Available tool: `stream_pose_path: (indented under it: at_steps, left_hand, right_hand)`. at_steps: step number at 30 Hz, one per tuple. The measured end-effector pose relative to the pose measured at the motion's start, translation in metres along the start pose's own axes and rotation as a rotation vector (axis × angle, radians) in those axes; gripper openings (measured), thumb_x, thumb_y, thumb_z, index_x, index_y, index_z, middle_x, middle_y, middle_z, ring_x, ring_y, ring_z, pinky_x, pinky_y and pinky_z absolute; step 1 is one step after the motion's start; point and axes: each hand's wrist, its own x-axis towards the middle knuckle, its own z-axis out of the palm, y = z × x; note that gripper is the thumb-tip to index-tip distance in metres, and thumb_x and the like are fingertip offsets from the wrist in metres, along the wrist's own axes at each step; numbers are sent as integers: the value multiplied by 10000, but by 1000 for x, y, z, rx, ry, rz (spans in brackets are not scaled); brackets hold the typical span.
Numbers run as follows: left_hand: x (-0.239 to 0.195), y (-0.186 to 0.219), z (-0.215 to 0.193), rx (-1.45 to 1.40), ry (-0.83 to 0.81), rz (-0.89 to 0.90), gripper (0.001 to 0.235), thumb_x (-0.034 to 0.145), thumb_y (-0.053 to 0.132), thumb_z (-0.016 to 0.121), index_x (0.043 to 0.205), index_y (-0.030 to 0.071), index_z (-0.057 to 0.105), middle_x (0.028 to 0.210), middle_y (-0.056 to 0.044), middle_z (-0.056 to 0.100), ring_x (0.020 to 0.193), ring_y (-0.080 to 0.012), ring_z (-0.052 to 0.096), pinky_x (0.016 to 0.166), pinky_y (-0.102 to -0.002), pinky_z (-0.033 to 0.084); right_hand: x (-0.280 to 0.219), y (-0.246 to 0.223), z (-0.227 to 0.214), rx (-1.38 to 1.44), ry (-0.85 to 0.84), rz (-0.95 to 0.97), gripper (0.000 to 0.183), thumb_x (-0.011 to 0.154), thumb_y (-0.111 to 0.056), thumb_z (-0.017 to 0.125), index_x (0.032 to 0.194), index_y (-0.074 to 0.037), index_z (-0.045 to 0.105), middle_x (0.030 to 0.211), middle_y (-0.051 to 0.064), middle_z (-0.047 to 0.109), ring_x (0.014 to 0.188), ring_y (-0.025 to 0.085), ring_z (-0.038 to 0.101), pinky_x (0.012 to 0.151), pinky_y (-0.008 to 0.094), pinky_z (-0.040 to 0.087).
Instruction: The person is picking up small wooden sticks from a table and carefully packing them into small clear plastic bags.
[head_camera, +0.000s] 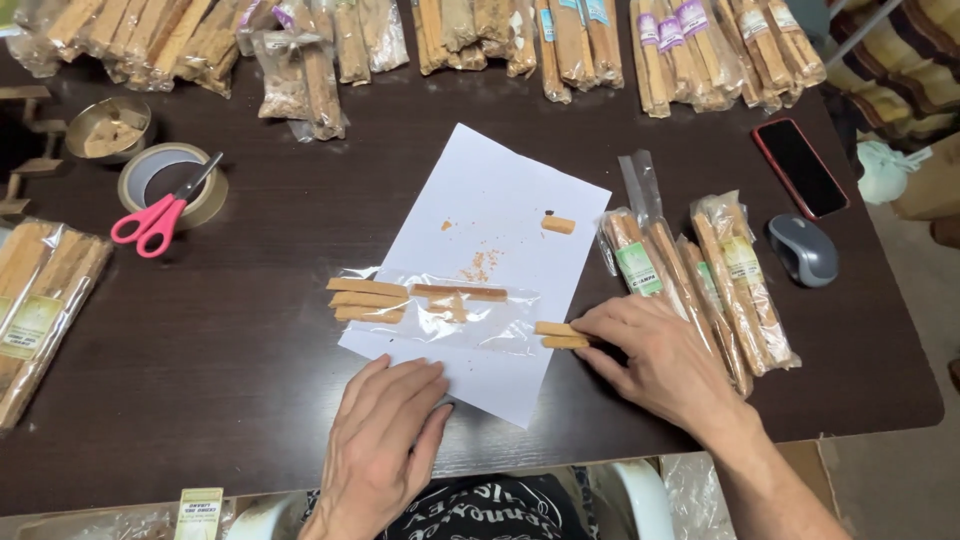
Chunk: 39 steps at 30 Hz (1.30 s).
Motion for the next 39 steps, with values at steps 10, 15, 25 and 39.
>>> stream_pose_path:
  at_steps: [10, 15, 25, 39]
  left_hand:
    - [1, 3, 2, 5, 8, 0, 193, 921, 95, 718, 1102, 29, 706, 1162, -100, 736, 1098, -253, 692, 1088, -479, 469]
    - [10, 8, -1, -36, -8, 11, 151, 936, 83, 690, 1072, 18, 678, 1012, -66, 712, 897, -244, 656, 875, -406, 510]
    - [59, 17, 46, 422, -144, 275, 218, 883, -95, 558, 961, 105, 596, 802, -29, 498, 751, -225, 493, 728, -330, 431]
    - [25, 8, 40, 325, -43, 137, 208, 900, -99, 588, 977, 87, 640, 805, -35, 537, 737, -243, 487, 665, -358, 387]
  right_hand:
    - [11, -11, 1, 66, 104, -98, 165, 924, -207, 746, 1047, -99, 726, 957, 9, 725, 865, 192, 663, 776, 330, 526]
    - [-1, -3, 10, 7, 181, 21, 263, 877, -186, 786, 1093, -56, 710, 1013, 69, 750, 913, 237, 694, 875, 390, 543]
    - [-1, -4, 28, -116, 316, 37, 171, 915, -174, 762, 1022, -47, 724, 1143, 103, 739, 987, 266, 702, 876, 399, 556]
    - [1, -13, 19, -15, 249, 51, 169, 965, -182, 676, 1023, -24, 667, 1307, 175, 660, 1152, 325, 644, 949, 457, 523]
